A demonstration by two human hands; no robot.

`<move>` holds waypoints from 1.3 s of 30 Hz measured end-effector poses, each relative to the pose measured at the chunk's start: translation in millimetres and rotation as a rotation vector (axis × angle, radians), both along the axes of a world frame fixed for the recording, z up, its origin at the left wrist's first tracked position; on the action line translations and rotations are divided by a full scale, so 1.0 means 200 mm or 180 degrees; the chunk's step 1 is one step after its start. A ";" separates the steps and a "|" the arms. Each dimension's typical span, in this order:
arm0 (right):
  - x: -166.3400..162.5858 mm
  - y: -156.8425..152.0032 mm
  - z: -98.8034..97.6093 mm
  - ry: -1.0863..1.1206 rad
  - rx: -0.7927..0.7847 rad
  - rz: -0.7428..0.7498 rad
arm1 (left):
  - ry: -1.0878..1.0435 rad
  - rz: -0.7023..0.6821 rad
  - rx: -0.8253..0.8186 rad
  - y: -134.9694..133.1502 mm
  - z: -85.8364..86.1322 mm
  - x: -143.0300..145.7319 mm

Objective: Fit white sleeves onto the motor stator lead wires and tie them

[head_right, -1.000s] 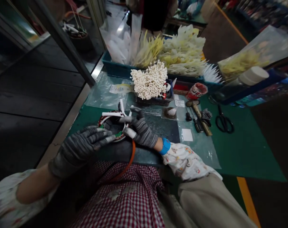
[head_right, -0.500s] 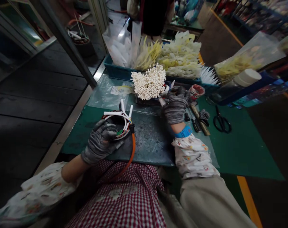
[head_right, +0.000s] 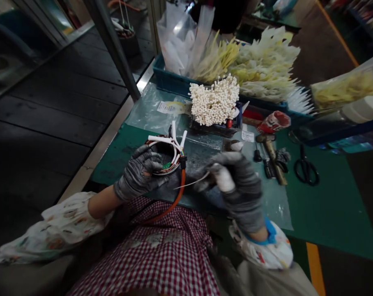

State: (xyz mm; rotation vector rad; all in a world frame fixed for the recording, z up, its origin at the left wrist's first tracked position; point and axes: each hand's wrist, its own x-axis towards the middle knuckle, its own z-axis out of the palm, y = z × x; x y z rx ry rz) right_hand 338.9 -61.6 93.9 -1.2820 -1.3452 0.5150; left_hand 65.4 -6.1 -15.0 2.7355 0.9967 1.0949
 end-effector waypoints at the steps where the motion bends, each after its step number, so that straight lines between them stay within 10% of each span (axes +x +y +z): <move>1: -0.03 -0.01 -0.03 -0.0210 0.0030 -0.0096 | -0.0044 0.0010 0.0061 0.00 0.00 0.00; 5: -0.10 -0.04 -0.14 -0.0559 0.0561 -0.0674 | 0.0004 0.0078 0.0086 0.00 0.02 0.01; 19: -0.13 -0.27 -0.33 0.0382 -0.0434 0.1063 | -0.0020 0.0134 0.0032 -0.02 0.03 0.02; 24: -0.18 -0.04 -0.39 -0.0740 -0.0595 0.0994 | -0.0223 -0.0086 0.0104 0.01 0.06 0.02; 31: -0.25 0.27 -0.23 -0.2727 -0.0820 0.1218 | -0.0353 -0.0083 -0.0107 0.04 0.06 0.03; 39: -0.21 0.29 -0.20 0.0061 -0.0993 0.1914 | -0.0192 -0.0189 -0.0240 0.03 0.10 0.02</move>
